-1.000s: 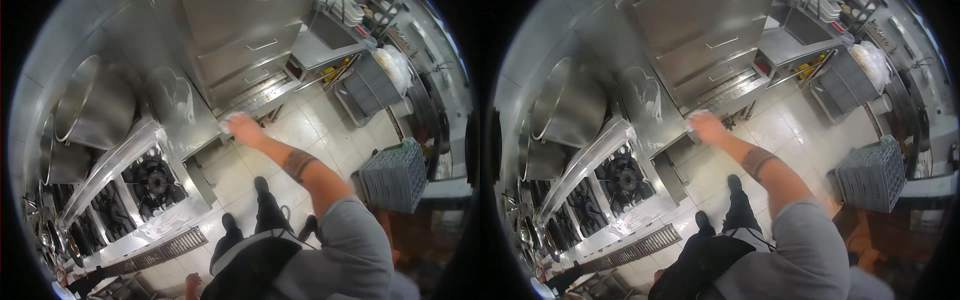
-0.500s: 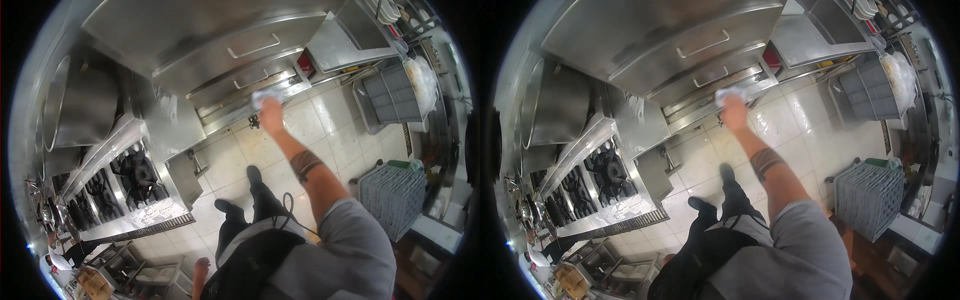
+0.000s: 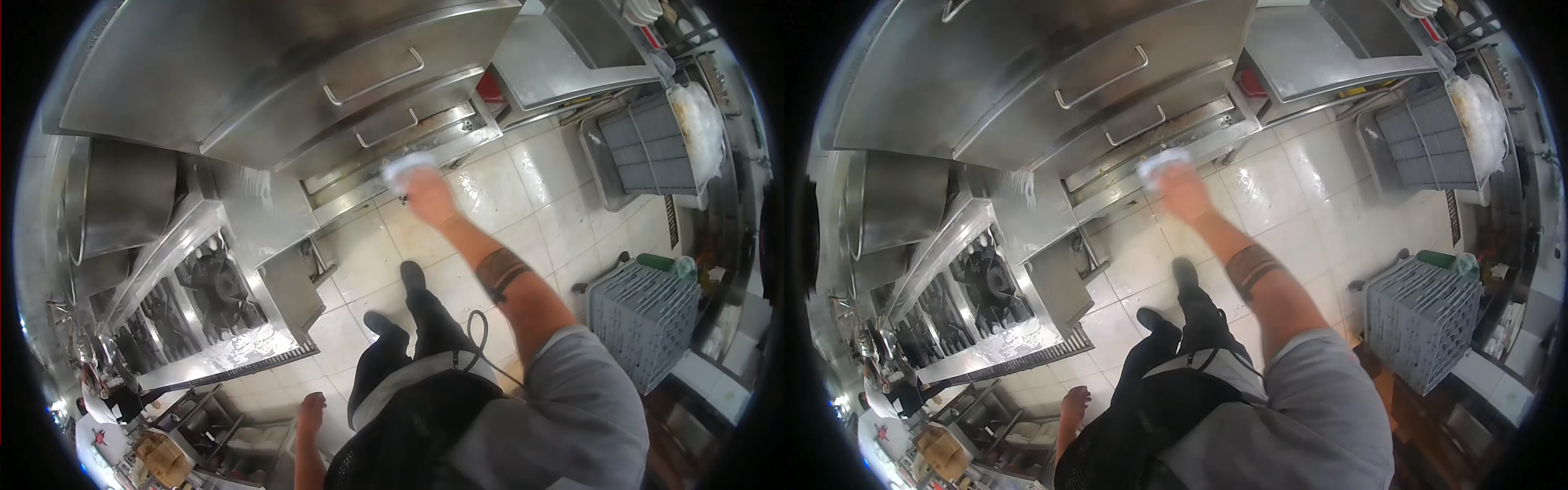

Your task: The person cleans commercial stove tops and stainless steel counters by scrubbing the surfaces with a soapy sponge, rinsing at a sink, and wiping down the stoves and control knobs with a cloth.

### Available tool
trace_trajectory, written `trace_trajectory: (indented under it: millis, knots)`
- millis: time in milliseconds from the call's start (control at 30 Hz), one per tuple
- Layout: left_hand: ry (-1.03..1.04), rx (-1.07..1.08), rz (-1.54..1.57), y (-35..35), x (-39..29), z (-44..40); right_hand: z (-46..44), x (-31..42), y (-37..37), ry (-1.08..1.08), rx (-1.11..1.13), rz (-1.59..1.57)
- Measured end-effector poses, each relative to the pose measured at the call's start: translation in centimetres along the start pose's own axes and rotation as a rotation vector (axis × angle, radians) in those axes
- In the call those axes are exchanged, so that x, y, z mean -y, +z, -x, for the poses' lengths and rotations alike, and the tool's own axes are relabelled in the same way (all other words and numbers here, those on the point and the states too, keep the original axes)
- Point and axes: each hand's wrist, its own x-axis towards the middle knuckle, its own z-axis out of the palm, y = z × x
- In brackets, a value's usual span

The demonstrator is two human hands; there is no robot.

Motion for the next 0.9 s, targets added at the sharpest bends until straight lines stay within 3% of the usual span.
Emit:
trace_trajectory:
  millis: [67, 100, 200, 233, 300, 367, 433, 500, 600, 633, 700, 800, 833, 900]
  knots:
    - [-0.047, -0.032, 0.119, 0.2, -0.3, 0.4, 0.0, -4.5, -3.7, 0.268, 0.088, 0.148]
    - [-0.093, -0.069, 0.233, 0.5, -0.3, 0.6, 0.1, -6.7, -4.9, 0.306, 0.0, 0.17]
    - [-0.113, -0.029, 0.123, 1.1, 0.3, 1.1, 0.2, -2.7, -0.3, 0.267, -0.038, 0.084]
    - [-0.112, -0.028, 0.125, 1.6, 3.5, -0.1, -0.7, 1.2, 0.7, 0.164, -0.047, 0.034]
    - [0.314, 0.105, -0.266, 2.1, 10.9, -2.9, -1.3, 4.3, 1.3, 0.068, -0.051, -0.022]
    - [0.349, 0.124, -0.241, 1.7, 11.2, -2.7, -1.4, 4.7, 1.5, -0.097, -0.029, -0.067]
    - [0.393, 0.142, -0.193, 2.4, 9.2, -2.2, -0.5, 0.0, -0.9, 0.025, -0.027, -0.021]
    - [-0.159, -0.007, 0.23, 1.9, 4.2, 0.2, 0.1, -5.5, -2.9, 0.241, 0.021, 0.199]
    - [-0.147, -0.031, 0.15, 1.9, 5.1, -0.3, -0.5, -2.3, -1.8, 0.368, 0.009, 0.235]
    - [-0.147, -0.024, 0.155, 2.2, 4.9, -0.4, -0.4, 0.6, -0.4, 0.208, -0.109, 0.131]
    - [-0.147, 0.017, 0.096, 2.6, 4.5, -0.6, -1.6, 5.8, 0.8, 0.015, -0.062, -0.079]
    - [-0.025, 0.055, 0.034, 2.7, 5.2, -2.1, -1.1, 3.9, 0.4, -0.056, 0.121, -0.127]
    - [-0.026, 0.056, 0.039, 2.8, 4.6, -1.9, -0.1, 0.9, 0.5, -0.09, 0.023, -0.047]
    - [-0.106, -0.059, 0.241, 2.8, 2.1, -0.7, 1.0, -4.4, -2.7, 0.185, 0.086, 0.222]
